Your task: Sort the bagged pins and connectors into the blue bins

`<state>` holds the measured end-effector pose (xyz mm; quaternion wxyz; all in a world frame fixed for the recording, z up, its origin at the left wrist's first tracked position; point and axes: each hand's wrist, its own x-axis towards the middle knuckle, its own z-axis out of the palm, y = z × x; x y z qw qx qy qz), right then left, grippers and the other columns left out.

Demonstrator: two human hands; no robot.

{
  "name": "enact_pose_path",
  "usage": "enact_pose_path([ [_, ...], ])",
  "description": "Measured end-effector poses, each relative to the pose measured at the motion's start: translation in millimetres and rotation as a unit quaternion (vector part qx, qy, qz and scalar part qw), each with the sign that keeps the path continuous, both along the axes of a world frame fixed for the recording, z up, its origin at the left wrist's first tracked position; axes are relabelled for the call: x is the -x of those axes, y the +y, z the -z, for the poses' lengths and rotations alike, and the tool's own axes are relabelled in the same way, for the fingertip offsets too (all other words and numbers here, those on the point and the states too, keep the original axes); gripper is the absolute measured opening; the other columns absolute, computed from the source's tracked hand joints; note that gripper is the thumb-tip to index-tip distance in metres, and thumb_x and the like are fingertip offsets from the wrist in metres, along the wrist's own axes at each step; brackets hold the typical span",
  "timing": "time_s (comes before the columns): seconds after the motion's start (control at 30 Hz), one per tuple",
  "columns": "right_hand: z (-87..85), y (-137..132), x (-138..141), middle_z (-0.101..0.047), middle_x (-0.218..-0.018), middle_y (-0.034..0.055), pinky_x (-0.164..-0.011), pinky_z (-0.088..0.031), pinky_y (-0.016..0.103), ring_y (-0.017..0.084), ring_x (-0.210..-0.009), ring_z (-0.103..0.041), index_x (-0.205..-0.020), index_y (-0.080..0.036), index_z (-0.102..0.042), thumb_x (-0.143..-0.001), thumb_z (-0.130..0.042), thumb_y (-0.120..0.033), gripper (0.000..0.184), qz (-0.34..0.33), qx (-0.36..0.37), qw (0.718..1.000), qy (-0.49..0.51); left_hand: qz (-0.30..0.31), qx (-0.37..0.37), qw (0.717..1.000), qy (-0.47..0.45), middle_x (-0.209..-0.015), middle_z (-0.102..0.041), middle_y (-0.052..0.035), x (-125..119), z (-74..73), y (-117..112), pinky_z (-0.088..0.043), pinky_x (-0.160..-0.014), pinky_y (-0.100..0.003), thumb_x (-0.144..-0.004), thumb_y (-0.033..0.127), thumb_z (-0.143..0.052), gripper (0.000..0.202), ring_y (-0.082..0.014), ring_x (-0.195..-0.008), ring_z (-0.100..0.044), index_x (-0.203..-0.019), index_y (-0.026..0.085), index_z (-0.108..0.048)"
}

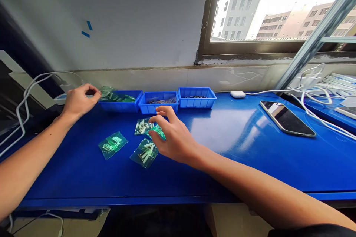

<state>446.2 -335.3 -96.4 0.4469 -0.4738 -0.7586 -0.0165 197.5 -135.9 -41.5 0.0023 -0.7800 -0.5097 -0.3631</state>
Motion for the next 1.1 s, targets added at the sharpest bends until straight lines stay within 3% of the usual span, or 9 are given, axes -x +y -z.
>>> enact_pose_path([
  [0.2, -0.2, -0.1, 0.9, -0.043, -0.117, 0.0133, -0.079, -0.054, 0.038, 0.022, -0.111, -0.051, -0.102, -0.018, -0.053, -0.084, -0.055, -0.019, 0.018, 0.002, 0.005, 1.0, -0.002, 0.016, -0.006, 1.0, 0.018, -0.079, -0.06, 0.0025, -0.1, 6.0, 1.2, -0.042, -0.081, -0.026, -0.081, 0.038, -0.052, 0.02, -0.0162, -0.08, -0.056, -0.081, 0.019, -0.057],
  [0.47, -1.3, -1.1, -0.5, -0.046, -0.115, 0.012, -0.079, -0.052, 0.037, 0.02, -0.099, -0.055, -0.104, -0.018, -0.054, -0.086, -0.053, -0.024, 0.019, 0.004, 0.069, 0.997, -0.046, -0.005, -0.034, 0.999, -0.007, -0.084, -0.063, 0.0013, 1.9, 1.4, 3.4, -0.045, -0.078, -0.026, -0.083, 0.032, -0.051, 0.027, -0.0158, -0.08, -0.059, -0.107, 0.018, -0.052],
  [0.7, -1.7, -0.6, -2.1, -0.052, -0.108, 0.0097, -0.077, -0.049, 0.034, 0.017, -0.089, -0.056, -0.103, -0.017, -0.057, -0.087, -0.052, -0.024, 0.019, -0.013, 0.146, 0.984, -0.104, 0.024, -0.041, 0.997, 0.061, -0.088, -0.065, -0.0012, -12.9, 7.2, -8.5, -0.044, -0.082, -0.028, -0.083, 0.036, -0.048, 0.022, -0.0176, -0.082, -0.059, -0.09, 0.019, -0.06],
  [0.83, -3.6, 0.1, -2.0, -0.055, -0.1, 0.0097, -0.077, -0.048, 0.035, 0.02, -0.092, -0.055, -0.102, -0.016, -0.059, -0.086, -0.055, -0.024, 0.018, -0.032, 0.163, 0.974, -0.152, 0.019, -0.003, 0.988, 0.153, -0.1, -0.067, -0.0065, -20.1, 11.8, -11.6, -0.044, -0.082, -0.034, -0.081, 0.037, -0.047, 0.027, -0.0261, -0.093, -0.06, -0.092, 0.021, -0.065],
  [0.97, -5.2, -0.4, -1.6, -0.056, -0.098, 0.01, -0.076, -0.047, 0.036, 0.022, -0.092, -0.056, -0.101, -0.016, -0.061, -0.086, -0.056, -0.027, 0.019, -0.025, 0.172, 0.965, -0.199, -0.007, 0.043, 0.972, 0.233, -0.122, -0.06, -0.0101, -22.7, 12.3, -10.5, -0.04, -0.094, -0.039, -0.085, 0.042, -0.035, 0.046, -0.0314, -0.113, -0.053, -0.112, 0.017, -0.063],
  [1.1, -4.0, -1.1, -1.6, -0.057, -0.096, 0.0095, -0.076, -0.045, 0.039, 0.023, -0.089, -0.056, -0.101, -0.017, -0.061, -0.087, -0.055, -0.029, 0.019, -0.018, 0.162, 0.963, -0.215, -0.017, 0.072, 0.965, 0.251, -0.129, -0.056, -0.0116, -23.7, 14.3, -6.1, -0.032, -0.1, -0.051, -0.087, 0.044, -0.03, 0.052, -0.0355, -0.121, -0.047, -0.127, 0.02, -0.054],
])
